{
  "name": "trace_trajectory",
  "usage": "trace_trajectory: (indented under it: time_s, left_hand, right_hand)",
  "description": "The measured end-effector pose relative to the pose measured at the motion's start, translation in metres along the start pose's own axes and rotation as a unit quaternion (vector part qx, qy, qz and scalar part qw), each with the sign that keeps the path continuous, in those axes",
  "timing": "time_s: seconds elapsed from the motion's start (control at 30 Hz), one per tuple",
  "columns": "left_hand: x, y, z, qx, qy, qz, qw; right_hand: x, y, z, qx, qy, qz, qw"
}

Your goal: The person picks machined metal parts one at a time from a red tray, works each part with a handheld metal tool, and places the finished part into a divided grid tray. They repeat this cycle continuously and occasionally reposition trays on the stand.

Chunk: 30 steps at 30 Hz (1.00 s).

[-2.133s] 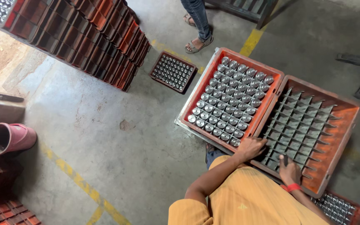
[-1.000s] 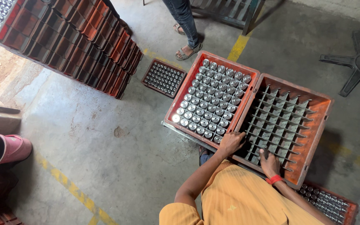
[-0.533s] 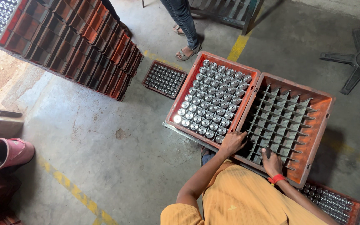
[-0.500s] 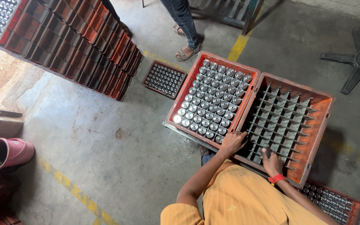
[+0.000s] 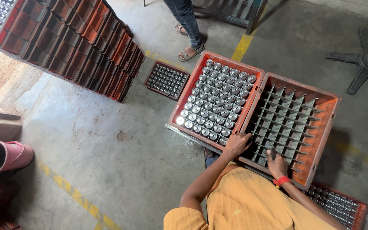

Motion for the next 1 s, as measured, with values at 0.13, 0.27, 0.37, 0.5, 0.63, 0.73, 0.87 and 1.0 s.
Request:
trace_trajectory:
  time_s: [0.13, 0.27, 0.37, 0.5, 0.63, 0.73, 0.87, 1.0]
  left_hand:
    - [0.001, 0.000, 0.001, 0.007, 0.004, 0.003, 1.000]
    - [0.001, 0.000, -0.002, 0.016, -0.006, 0.005, 1.000]
    - [0.001, 0.001, -0.004, 0.017, -0.004, -0.007, 1.000]
    - [0.002, 0.000, -0.005, 0.009, -0.009, -0.011, 1.000]
    - [0.001, 0.001, -0.004, 0.003, -0.015, -0.007, 1.000]
    - [0.000, 0.003, -0.001, 0.002, -0.007, -0.008, 1.000]
    - [-0.001, 0.006, 0.002, -0.014, -0.026, -0.002, 1.000]
    - [-0.002, 0.009, 0.008, -0.013, -0.022, -0.003, 1.000]
  right_hand:
    - [0.000, 0.002, -0.001, 0.000, 0.011, -0.003, 1.000]
    - [-0.001, 0.008, -0.001, -0.007, 0.022, 0.005, 1.000]
    - [-0.002, 0.014, -0.003, -0.007, 0.025, 0.005, 1.000]
    - [-0.004, 0.018, -0.005, -0.002, 0.033, 0.008, 0.999]
    - [-0.005, 0.020, -0.005, -0.013, 0.038, 0.006, 0.999]
    - [-0.005, 0.023, -0.005, -0.005, 0.041, 0.002, 0.999]
    - [-0.006, 0.024, -0.006, 0.004, 0.030, -0.004, 1.000]
    - [-0.006, 0.021, -0.006, -0.009, 0.028, 0.001, 1.000]
Point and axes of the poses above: each hand's wrist, its own x-axis away from the middle knuckle, its own z-axis out of the back of the hand, y = z × x, the point moved 4 cm from there along -x, towards the middle knuckle, and after that the axes turned 4 degrees about -y, right-handed, at the moved point
